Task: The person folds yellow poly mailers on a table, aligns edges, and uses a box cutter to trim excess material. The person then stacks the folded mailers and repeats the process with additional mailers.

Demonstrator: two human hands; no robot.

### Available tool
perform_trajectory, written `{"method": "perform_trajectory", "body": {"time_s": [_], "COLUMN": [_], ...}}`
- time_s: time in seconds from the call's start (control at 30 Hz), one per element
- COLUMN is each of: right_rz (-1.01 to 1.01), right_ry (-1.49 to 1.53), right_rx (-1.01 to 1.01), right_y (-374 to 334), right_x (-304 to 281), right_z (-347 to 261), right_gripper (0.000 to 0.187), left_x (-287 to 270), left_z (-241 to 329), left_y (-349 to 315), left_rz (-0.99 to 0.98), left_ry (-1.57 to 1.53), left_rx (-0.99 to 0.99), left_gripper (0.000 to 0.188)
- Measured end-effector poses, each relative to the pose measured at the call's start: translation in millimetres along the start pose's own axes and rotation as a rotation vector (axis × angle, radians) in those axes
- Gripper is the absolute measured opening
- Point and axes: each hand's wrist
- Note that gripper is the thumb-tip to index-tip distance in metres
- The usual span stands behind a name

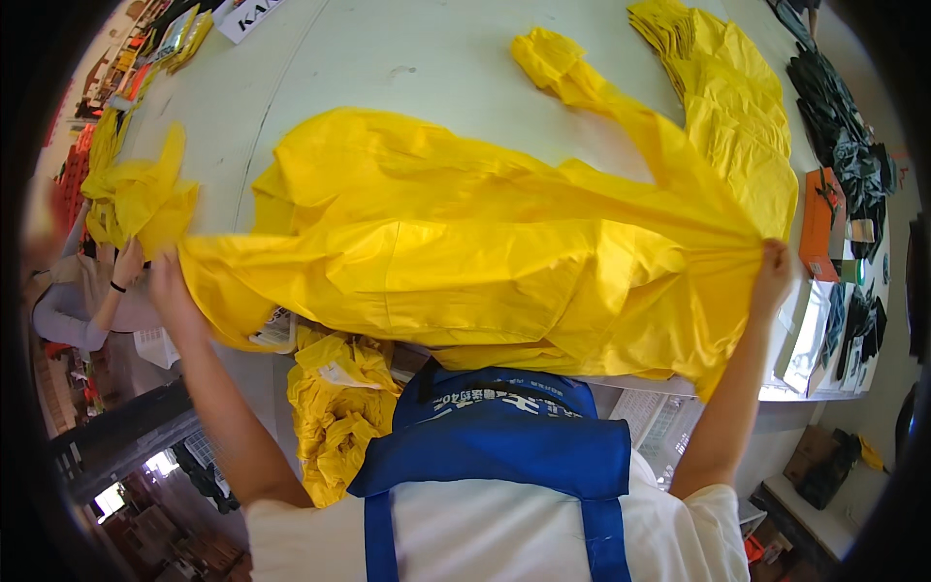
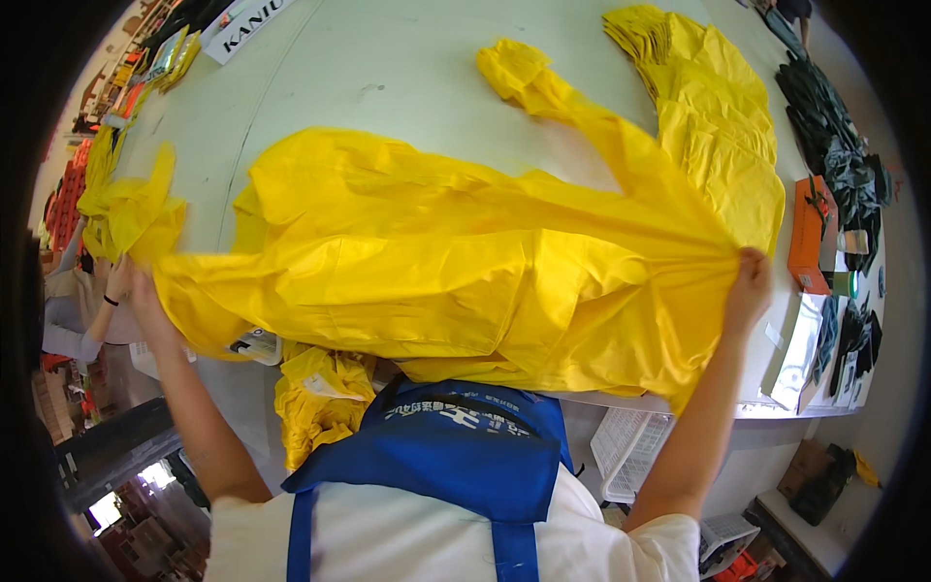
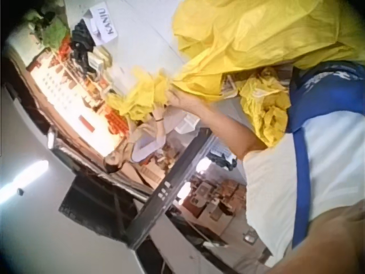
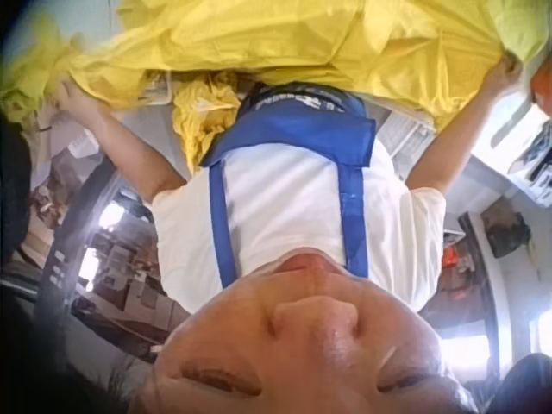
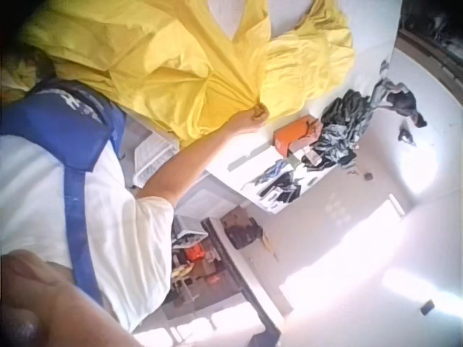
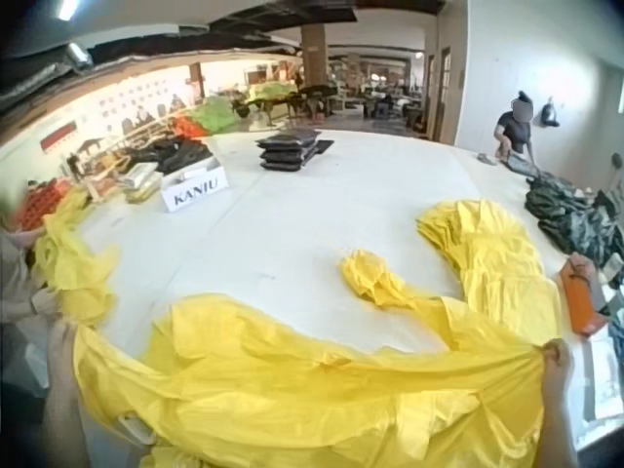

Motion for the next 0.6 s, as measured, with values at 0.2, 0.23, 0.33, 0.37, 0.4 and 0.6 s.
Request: {"method": "perform_trajectory", "body": {"time_s": [0.2,0.23,0.33,0.37,0.4,0.6], "right_rz": [0.185,0.151,-0.101,-0.014,0.081,-0.272], "right_ry": [-0.273,-0.026,0.403,0.325,0.22,0.701], "right_rx": [-0.205,-0.144,0.104,0.134,0.107,1.042], "right_y": [78.6,51.1,-89.3,-133.3,-175.1,-318.5], "right_x": [24.2,28.2,12.2,11.1,12.3,44.5], "right_z": [-17.3,-48.3,-111.4,-101.6,-99.5,-114.3], "right_gripper": [0.032,0.035,0.039,0.039,0.041,0.032], "left_x": [38.5,50.3,10.2,-8.5,-23.1,-82.4], "left_z": [-16.7,-31.5,-102.5,-131.3,-151.3,-182.8], "left_y": [156.0,148.7,139.5,136.1,128.7,137.4], "left_rz": [-0.352,-0.299,-0.359,-0.352,-0.32,-0.224], "left_ry": [1.268,1.534,1.286,1.182,1.188,0.569], "left_rx": [0.74,0.782,0.472,0.433,0.355,-0.295], "left_gripper": [0.035,0.04,0.059,0.065,0.072,0.077]}}
Point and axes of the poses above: each hand's wrist, its own y-axis towards the middle knuckle, its own x-axis out of the palm, z = x × y, and after that the axes turned 1 degree about -y, right-handed
